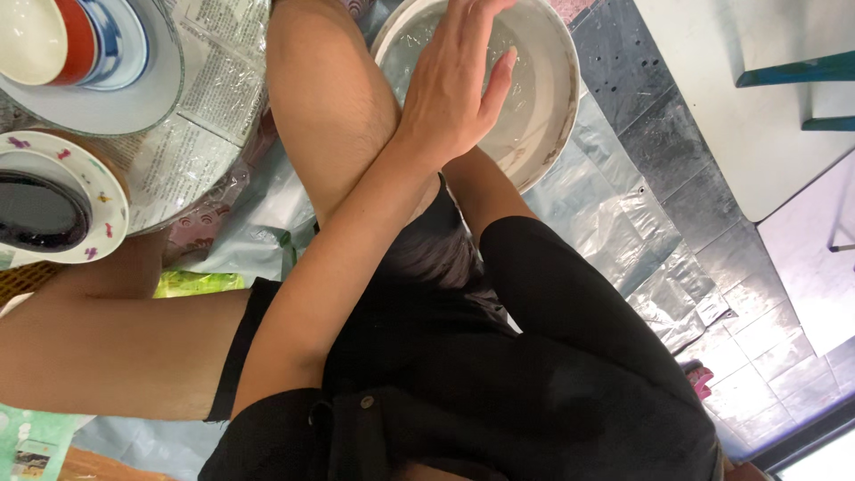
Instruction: The person sits on the floor and washes various ceramic bowls and cups by hand in a white basin filled with water. They rinse each item individually and place them on a nearby table covered with newspaper.
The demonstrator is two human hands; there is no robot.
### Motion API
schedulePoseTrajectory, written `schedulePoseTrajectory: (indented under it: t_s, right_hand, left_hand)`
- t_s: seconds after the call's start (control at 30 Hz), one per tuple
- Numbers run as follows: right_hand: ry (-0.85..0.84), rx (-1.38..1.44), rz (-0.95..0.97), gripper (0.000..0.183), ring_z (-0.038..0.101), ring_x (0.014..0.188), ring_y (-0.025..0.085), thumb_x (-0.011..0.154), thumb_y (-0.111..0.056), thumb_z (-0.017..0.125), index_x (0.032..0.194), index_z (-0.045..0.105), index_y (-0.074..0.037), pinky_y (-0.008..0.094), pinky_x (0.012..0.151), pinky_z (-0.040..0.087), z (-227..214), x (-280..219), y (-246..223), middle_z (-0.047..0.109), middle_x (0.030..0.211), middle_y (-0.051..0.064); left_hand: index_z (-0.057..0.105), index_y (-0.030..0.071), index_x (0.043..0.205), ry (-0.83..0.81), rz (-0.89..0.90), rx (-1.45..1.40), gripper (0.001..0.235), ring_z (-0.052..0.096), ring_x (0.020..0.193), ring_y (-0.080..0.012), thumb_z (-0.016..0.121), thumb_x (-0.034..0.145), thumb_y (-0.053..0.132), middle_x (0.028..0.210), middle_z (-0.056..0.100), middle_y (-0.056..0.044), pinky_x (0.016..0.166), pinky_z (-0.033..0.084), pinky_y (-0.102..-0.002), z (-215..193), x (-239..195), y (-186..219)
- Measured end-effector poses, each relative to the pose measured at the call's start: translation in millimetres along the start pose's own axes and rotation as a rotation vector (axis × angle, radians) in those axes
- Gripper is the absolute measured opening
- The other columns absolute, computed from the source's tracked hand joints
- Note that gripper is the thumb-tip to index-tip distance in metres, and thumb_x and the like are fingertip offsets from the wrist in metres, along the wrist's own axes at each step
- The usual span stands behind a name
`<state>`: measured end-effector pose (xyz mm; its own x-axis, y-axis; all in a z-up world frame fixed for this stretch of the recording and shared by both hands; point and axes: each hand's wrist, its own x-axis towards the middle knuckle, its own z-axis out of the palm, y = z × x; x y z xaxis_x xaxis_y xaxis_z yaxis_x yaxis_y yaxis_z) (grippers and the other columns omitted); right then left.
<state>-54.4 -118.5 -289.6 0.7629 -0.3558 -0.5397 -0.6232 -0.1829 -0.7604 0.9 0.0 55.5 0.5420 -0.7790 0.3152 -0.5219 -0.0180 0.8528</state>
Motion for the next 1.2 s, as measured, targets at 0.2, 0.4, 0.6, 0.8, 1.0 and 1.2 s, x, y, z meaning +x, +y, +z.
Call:
schedulePoseTrajectory:
  t_s: [0.2,0.4,0.6,0.8,1.0,1.2]
  right_hand:
    - [-0.082,0.092,0.099,0.05,0.062,0.111,0.021,0.107,-0.042,0.055,0.136,0.059,-0.001,0.041,0.096,0.049,-21,-23,6,0.066,0.125,0.009]
    - [-0.128,0.263,0.221,0.053,0.062,0.113,0.023,0.105,-0.042,0.057,0.137,0.06,0.0,0.043,0.097,0.049,-50,-62,-5,0.067,0.128,0.01]
    - [-0.064,0.62,0.337,0.056,0.063,0.115,0.024,0.102,-0.042,0.058,0.138,0.06,0.0,0.046,0.098,0.049,-71,-94,-24,0.067,0.13,0.011]
    - [-0.15,1.324,0.12,0.071,0.069,0.124,0.03,0.102,-0.055,0.048,0.142,0.056,0.003,0.05,0.11,0.053,-83,-154,-62,0.067,0.137,0.02]
    - [0.035,1.227,-0.127,0.055,0.067,0.114,0.023,0.099,-0.026,0.072,0.144,0.048,-0.004,0.046,0.101,0.057,-76,-170,-73,0.063,0.131,0.011]
    - [0.404,0.389,-0.1,0.062,0.07,0.105,0.024,0.084,-0.023,0.086,0.132,0.054,0.0,0.038,0.087,0.059,-58,-130,-57,0.07,0.121,0.015]
  left_hand:
    - [0.036,0.002,0.152,0.047,0.018,0.039,0.049,0.059,0.123,-0.0408,0.061,0.113,0.017,0.14,0.054,-0.022,0.102,0.053,-0.046,10,-2,-10]
    - [0.04,0.003,0.148,-0.003,-0.038,0.058,0.044,0.058,0.127,-0.045,0.061,0.113,0.019,0.14,0.055,-0.023,0.106,0.052,-0.051,12,-3,-15]
    - [0.038,-0.001,0.147,0.067,-0.005,0.019,0.047,0.055,0.125,-0.0469,0.06,0.108,0.014,0.142,0.049,-0.027,0.102,0.052,-0.05,8,-5,-15]
    - [0.046,0.004,0.137,0.058,0.001,0.002,0.033,0.056,0.127,-0.0435,0.059,0.107,0.01,0.136,0.053,-0.019,0.104,0.05,-0.051,1,-7,-10]
    - [0.048,0.006,0.135,0.05,0.005,-0.003,0.034,0.056,0.127,-0.0417,0.061,0.104,0.008,0.136,0.055,-0.017,0.103,0.051,-0.048,-4,-9,-4]
    - [0.047,0.008,0.137,0.054,0.036,-0.003,0.037,0.058,0.128,-0.0391,0.061,0.103,0.006,0.138,0.054,-0.015,0.104,0.053,-0.046,-4,-9,-3]
